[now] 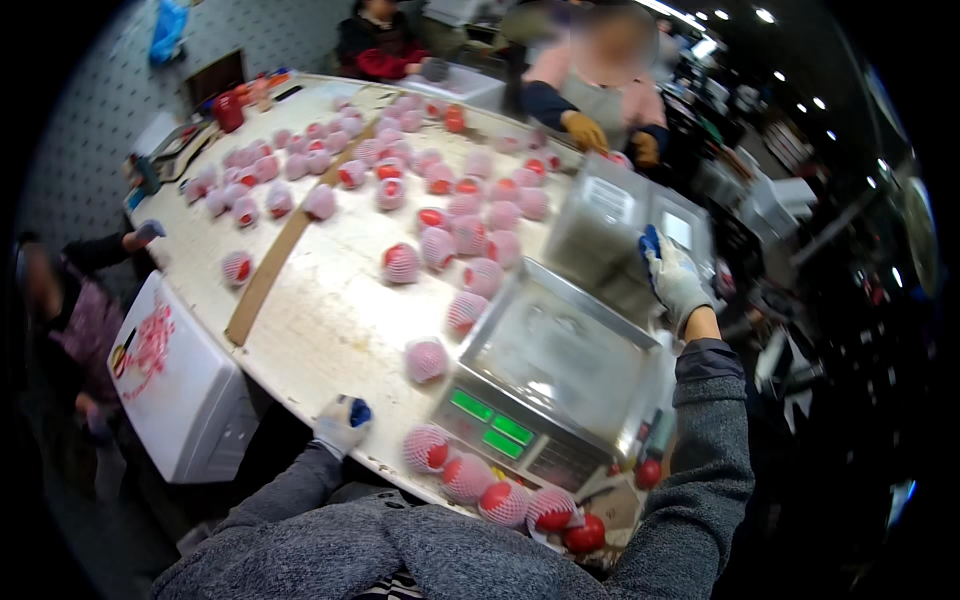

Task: The person places foam-wrapped apples into plastic containers on a digital scale, closes the containers, and stacks them in a crate. The person also moves empty crates and continues packing apples throughout the clip.

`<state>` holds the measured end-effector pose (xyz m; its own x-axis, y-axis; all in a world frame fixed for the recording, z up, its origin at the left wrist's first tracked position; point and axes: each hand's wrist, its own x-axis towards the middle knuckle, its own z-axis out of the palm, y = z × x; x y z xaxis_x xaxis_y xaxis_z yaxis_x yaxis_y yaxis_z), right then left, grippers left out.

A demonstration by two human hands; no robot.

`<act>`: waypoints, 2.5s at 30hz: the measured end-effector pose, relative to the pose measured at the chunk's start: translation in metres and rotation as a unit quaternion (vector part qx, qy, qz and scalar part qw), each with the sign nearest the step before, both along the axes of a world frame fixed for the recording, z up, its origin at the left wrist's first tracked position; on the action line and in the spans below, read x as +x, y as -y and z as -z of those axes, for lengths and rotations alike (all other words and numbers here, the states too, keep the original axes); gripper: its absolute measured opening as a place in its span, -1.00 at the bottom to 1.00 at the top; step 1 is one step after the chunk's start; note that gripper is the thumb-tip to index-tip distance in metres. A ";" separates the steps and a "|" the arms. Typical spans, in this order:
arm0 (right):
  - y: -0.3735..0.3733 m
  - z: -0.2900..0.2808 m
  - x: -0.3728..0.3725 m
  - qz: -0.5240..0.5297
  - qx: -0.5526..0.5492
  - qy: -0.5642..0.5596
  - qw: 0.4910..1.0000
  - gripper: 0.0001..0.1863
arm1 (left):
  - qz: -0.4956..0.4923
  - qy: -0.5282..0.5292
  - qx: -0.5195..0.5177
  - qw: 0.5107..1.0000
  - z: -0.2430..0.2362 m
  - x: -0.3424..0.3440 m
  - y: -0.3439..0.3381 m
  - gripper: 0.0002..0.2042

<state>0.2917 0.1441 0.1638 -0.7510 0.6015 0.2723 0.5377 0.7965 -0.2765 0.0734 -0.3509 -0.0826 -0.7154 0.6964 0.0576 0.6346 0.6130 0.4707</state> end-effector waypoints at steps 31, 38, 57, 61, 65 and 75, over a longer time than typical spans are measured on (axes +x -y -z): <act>0.189 0.070 0.013 -0.034 0.029 0.225 0.973 -0.63 | 0.039 -0.003 0.075 0.996 0.013 -0.003 -0.001 -0.81; 0.240 0.064 0.016 0.007 -0.005 0.011 1.000 -0.49 | -0.033 0.225 0.226 0.947 -0.005 -0.029 -0.048 -0.71; 0.334 0.084 -0.009 0.080 -0.105 -0.003 0.991 -0.47 | 0.232 -0.208 -0.186 0.932 -0.046 -0.174 -0.314 -0.54; 0.323 0.074 -0.020 0.039 -0.157 -0.050 0.986 -0.48 | 0.260 -0.185 -0.101 0.942 -0.066 -0.172 -0.284 -0.44; 0.315 0.064 -0.044 0.077 -0.407 -0.308 0.856 -0.36 | 0.327 0.404 0.143 0.842 -0.119 -0.148 -0.244 -0.31; 0.246 0.070 -0.060 0.023 -0.467 -0.509 0.722 0.01 | 0.233 0.158 0.386 0.878 -0.136 -0.054 -0.156 -0.28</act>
<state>0.2317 -0.1015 0.0940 -0.4204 0.8982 0.1283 -0.3041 -0.0062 -0.9526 0.0189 -0.1953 0.0536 -0.4278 0.7585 0.4916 0.4948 -0.2586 0.8296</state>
